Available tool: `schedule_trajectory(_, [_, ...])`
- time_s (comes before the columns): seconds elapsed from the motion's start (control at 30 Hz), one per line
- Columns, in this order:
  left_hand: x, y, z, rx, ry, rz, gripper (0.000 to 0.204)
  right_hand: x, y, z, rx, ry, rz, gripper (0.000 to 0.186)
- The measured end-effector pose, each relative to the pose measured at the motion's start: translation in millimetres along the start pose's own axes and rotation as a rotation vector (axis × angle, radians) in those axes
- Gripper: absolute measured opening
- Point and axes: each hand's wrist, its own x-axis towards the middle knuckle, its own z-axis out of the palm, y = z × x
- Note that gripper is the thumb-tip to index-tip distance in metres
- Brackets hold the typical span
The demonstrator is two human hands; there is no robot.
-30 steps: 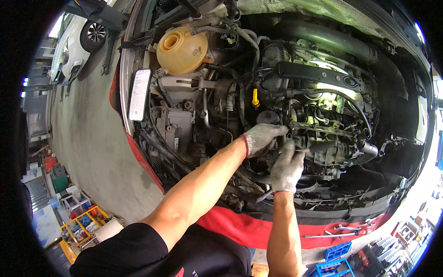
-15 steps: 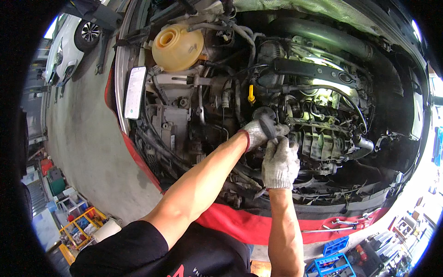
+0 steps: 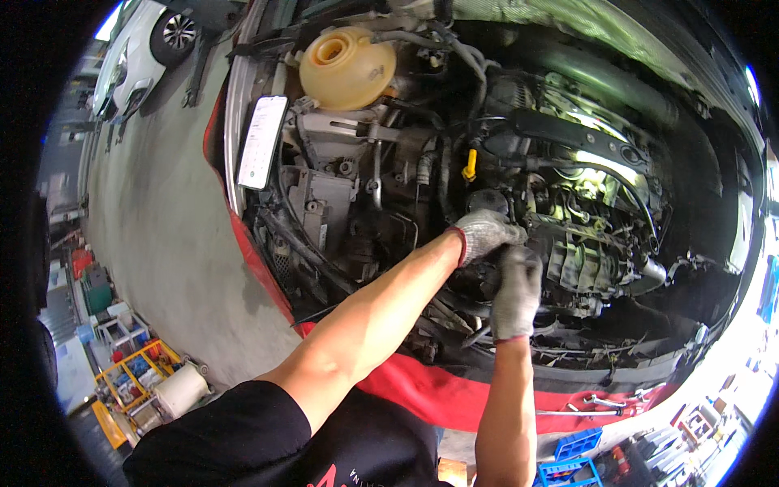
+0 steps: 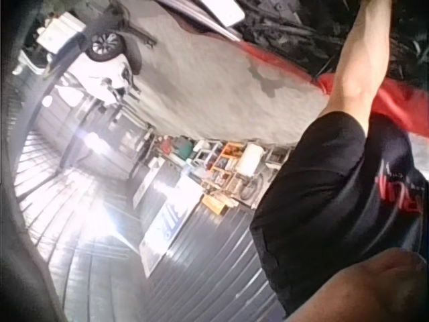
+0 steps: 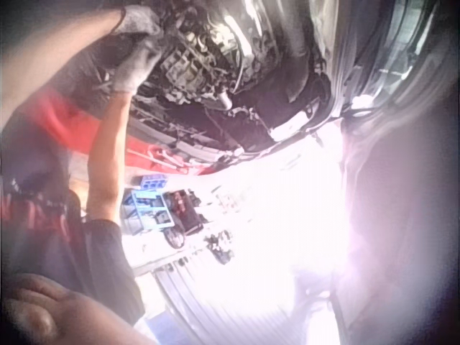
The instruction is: The person works on a car engine with the hood open, using a wrench to tighten bolts and adjusting hoses and components within the engine bay. The person removes a plastic cover and continues to manipulate engine parts with both hands.
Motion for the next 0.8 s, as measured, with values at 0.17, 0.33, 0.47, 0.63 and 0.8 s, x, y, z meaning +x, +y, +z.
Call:
schedule_trajectory(0.17, [5.9, -30.9, -3.6, 0.563, 0.142, 0.610, 0.030, -8.7, -31.5, 12.6, 0.206, -0.111, 0.219, 0.029])
schedule_trajectory(0.33, [9.9, -11.7, -2.0, 0.137, 0.053, 0.040, 0.059, -8.7, -8.1, 8.9, -0.566, -0.064, -0.291, 0.034])
schedule_trajectory(0.47, [-14.7, -7.4, -9.5, 0.320, 0.007, 0.391, 0.029, -11.6, -36.9, 13.9, 0.815, -0.232, 0.400, 0.014])
schedule_trajectory(0.63, [2.1, -19.0, -11.0, 0.490, -0.015, 0.438, 0.036, -10.3, -26.8, 15.7, -1.140, 0.000, -0.419, 0.029])
schedule_trajectory(0.8, [-7.5, -11.5, -8.0, -0.278, -0.060, 0.084, 0.038, -5.8, -25.1, 18.6, 0.641, -0.025, 0.336, 0.018])
